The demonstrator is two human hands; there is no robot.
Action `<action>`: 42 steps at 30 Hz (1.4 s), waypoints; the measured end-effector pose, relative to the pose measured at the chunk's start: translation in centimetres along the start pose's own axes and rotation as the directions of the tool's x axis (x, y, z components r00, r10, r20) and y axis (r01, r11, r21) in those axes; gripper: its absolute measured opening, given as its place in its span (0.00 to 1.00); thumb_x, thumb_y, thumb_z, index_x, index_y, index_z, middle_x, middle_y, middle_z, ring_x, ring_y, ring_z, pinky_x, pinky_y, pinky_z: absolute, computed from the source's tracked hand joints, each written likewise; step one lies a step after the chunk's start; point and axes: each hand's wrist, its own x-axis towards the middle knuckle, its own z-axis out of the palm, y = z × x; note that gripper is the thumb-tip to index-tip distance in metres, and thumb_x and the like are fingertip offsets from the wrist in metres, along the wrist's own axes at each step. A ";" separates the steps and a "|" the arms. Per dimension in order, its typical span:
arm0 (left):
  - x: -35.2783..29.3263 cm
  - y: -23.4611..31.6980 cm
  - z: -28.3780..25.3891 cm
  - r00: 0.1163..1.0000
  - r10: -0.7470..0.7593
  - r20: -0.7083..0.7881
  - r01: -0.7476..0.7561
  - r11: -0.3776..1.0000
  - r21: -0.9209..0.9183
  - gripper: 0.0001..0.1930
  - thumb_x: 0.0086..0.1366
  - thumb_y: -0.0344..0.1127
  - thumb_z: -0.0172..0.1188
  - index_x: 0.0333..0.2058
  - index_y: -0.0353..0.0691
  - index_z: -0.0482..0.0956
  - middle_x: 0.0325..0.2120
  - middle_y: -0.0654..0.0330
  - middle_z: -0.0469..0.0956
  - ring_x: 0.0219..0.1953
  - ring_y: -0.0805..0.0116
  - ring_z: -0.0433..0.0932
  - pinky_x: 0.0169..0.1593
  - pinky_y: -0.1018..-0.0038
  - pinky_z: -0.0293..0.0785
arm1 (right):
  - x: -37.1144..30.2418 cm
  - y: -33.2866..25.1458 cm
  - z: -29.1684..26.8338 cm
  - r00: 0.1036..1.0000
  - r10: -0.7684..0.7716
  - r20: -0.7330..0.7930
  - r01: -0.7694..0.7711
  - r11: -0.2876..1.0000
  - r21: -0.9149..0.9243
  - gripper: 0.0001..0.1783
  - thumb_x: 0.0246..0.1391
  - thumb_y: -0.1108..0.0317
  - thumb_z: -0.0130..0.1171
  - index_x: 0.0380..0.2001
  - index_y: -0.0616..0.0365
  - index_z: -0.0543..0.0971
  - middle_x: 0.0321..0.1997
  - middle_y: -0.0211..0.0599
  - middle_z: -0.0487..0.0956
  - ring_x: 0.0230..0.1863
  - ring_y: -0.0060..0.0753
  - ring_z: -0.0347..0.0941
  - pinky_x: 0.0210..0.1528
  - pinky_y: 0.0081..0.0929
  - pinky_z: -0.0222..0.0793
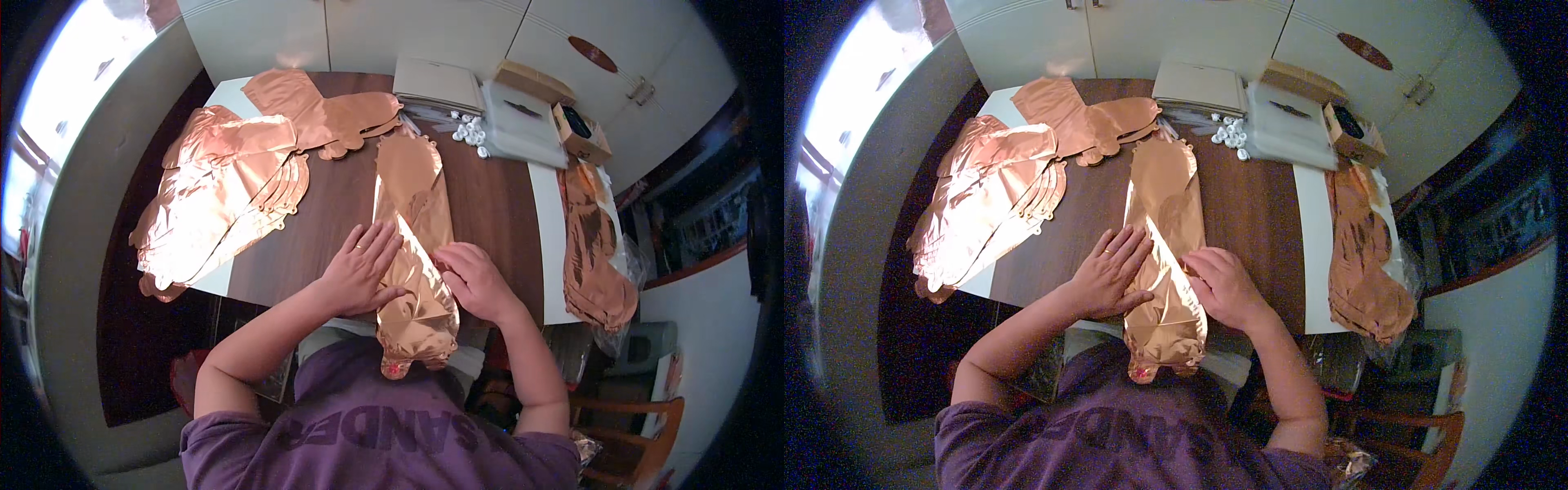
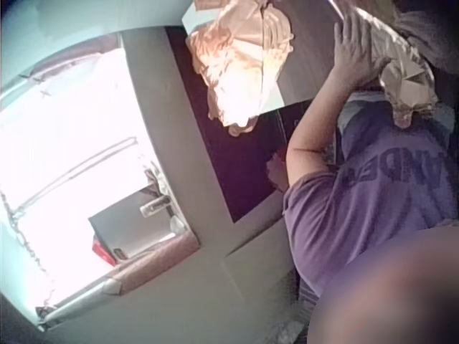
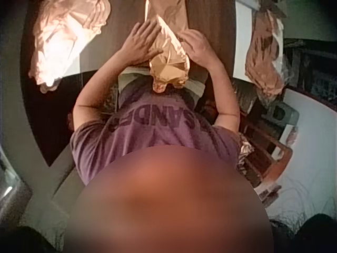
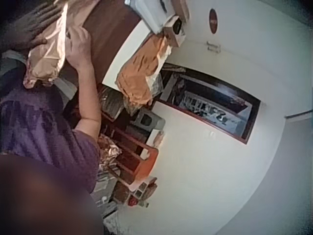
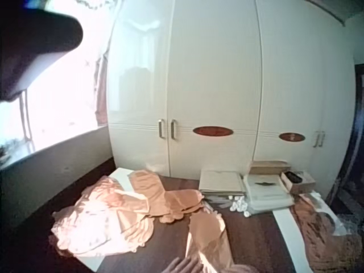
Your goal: Folding rose-gold foil balloons and inserting them into plastic retail sleeves with cardboard backings.
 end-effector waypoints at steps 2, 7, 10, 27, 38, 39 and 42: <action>-0.1 0.1 -0.1 1.000 -0.006 -0.001 0.006 1.000 0.029 0.43 0.65 0.65 0.44 0.65 0.33 0.56 0.66 0.41 0.54 0.69 0.44 0.51 0.69 0.50 0.44 | 0.7 -1.4 -0.4 0.999 0.034 -0.002 -0.034 0.999 -0.025 0.18 0.53 0.67 0.57 0.47 0.62 0.76 0.47 0.43 0.77 0.52 0.49 0.71 0.58 0.42 0.63; -0.2 0.0 0.2 0.998 0.009 -0.061 -0.005 0.997 0.073 0.41 0.65 0.63 0.44 0.65 0.35 0.58 0.66 0.42 0.54 0.69 0.46 0.50 0.69 0.50 0.44 | 1.7 -6.5 1.4 0.984 -0.176 0.025 0.178 0.966 -0.190 0.17 0.47 0.60 0.64 0.38 0.56 0.77 0.37 0.37 0.77 0.40 0.40 0.73 0.44 0.37 0.64; 0.2 -1.0 0.3 0.999 0.049 0.002 -0.049 0.982 0.184 0.38 0.64 0.58 0.48 0.64 0.36 0.59 0.66 0.43 0.55 0.69 0.46 0.52 0.69 0.51 0.46 | 1.3 -8.1 4.1 0.974 -0.208 0.089 0.221 0.960 -0.174 0.20 0.45 0.58 0.65 0.41 0.55 0.77 0.41 0.35 0.75 0.40 0.38 0.72 0.44 0.36 0.64; 4.1 -4.2 1.1 0.997 0.039 -0.067 -0.034 0.997 0.074 0.42 0.65 0.64 0.45 0.65 0.34 0.58 0.65 0.45 0.58 0.68 0.48 0.54 0.69 0.52 0.45 | 1.8 -8.1 4.9 0.990 -0.132 0.043 0.139 0.943 -0.304 0.24 0.43 0.56 0.66 0.42 0.56 0.78 0.43 0.34 0.74 0.45 0.36 0.69 0.47 0.35 0.63; 5.8 -5.6 1.5 0.994 0.086 -0.070 -0.076 0.988 0.132 0.42 0.64 0.66 0.44 0.63 0.33 0.61 0.65 0.44 0.58 0.68 0.48 0.55 0.68 0.51 0.48 | 1.1 -7.9 5.7 0.984 -0.110 0.138 0.150 0.933 -0.326 0.26 0.43 0.55 0.66 0.45 0.57 0.77 0.48 0.36 0.73 0.49 0.37 0.68 0.50 0.36 0.62; 6.2 -6.0 1.5 0.993 0.091 -0.080 -0.081 0.988 0.128 0.42 0.65 0.66 0.43 0.63 0.33 0.61 0.65 0.43 0.58 0.68 0.48 0.54 0.68 0.51 0.48 | 1.0 -8.0 5.9 0.984 -0.126 0.127 0.163 0.927 -0.337 0.26 0.43 0.56 0.66 0.45 0.58 0.77 0.48 0.36 0.73 0.50 0.37 0.68 0.50 0.37 0.62; 7.8 -7.4 2.1 0.992 0.081 -0.101 -0.067 0.988 0.137 0.43 0.65 0.68 0.41 0.63 0.33 0.60 0.65 0.42 0.58 0.68 0.47 0.54 0.68 0.51 0.47 | 0.4 -8.8 6.1 0.979 -0.111 0.168 0.164 0.924 -0.346 0.27 0.43 0.56 0.66 0.46 0.59 0.77 0.48 0.37 0.73 0.52 0.37 0.67 0.52 0.37 0.62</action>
